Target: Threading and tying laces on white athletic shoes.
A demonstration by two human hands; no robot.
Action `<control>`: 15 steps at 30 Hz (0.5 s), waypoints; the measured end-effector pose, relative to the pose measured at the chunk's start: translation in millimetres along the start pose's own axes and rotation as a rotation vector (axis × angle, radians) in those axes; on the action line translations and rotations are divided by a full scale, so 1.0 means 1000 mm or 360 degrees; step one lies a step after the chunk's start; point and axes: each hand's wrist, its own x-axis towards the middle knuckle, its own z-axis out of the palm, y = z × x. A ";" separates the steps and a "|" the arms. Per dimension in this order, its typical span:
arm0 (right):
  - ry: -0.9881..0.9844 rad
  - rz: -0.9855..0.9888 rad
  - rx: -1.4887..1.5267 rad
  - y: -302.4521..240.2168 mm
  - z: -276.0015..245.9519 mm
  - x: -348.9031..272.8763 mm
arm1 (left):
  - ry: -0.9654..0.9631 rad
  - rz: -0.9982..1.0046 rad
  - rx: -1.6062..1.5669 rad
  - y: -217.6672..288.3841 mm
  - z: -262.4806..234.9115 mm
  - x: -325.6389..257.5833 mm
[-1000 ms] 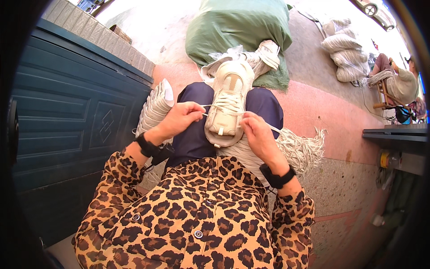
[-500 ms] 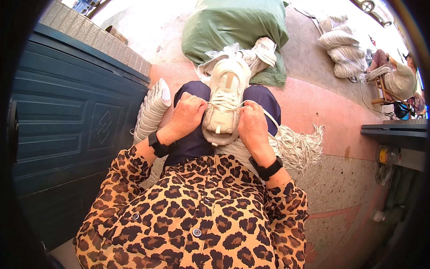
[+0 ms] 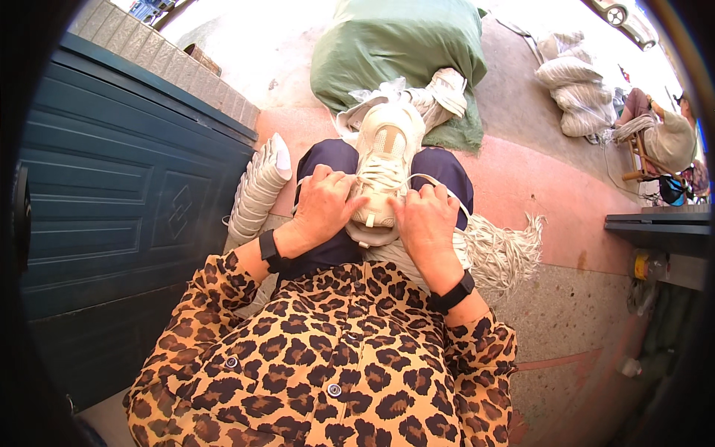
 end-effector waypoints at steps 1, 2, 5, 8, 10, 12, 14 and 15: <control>-0.0015 -0.0043 -0.0067 -0.003 -0.003 0.000 | -0.0004 0.0039 0.0035 0.000 -0.001 -0.001; -0.0029 -0.0086 -0.0135 -0.003 -0.004 -0.001 | -0.0008 0.0037 0.0036 -0.003 0.001 -0.002; -0.0142 0.0023 0.0110 0.007 0.010 -0.001 | -0.0290 0.0108 -0.0046 -0.012 0.006 0.007; -0.0032 0.0058 0.0421 0.010 0.014 -0.003 | -0.0399 0.0168 0.0027 -0.008 -0.006 0.029; 0.0069 0.0043 0.0504 0.004 0.015 -0.005 | -0.0169 0.0020 -0.0472 -0.005 -0.001 0.058; 0.0179 0.0024 0.0580 0.001 0.015 -0.005 | -0.0674 -0.0179 -0.0636 0.011 0.011 0.086; 0.0119 0.0032 0.0658 0.001 0.015 -0.005 | -0.0776 -0.0061 -0.0695 0.018 0.030 0.104; 0.0094 0.0070 0.0692 0.003 0.018 -0.005 | -0.0892 0.0037 -0.0667 0.021 0.037 0.110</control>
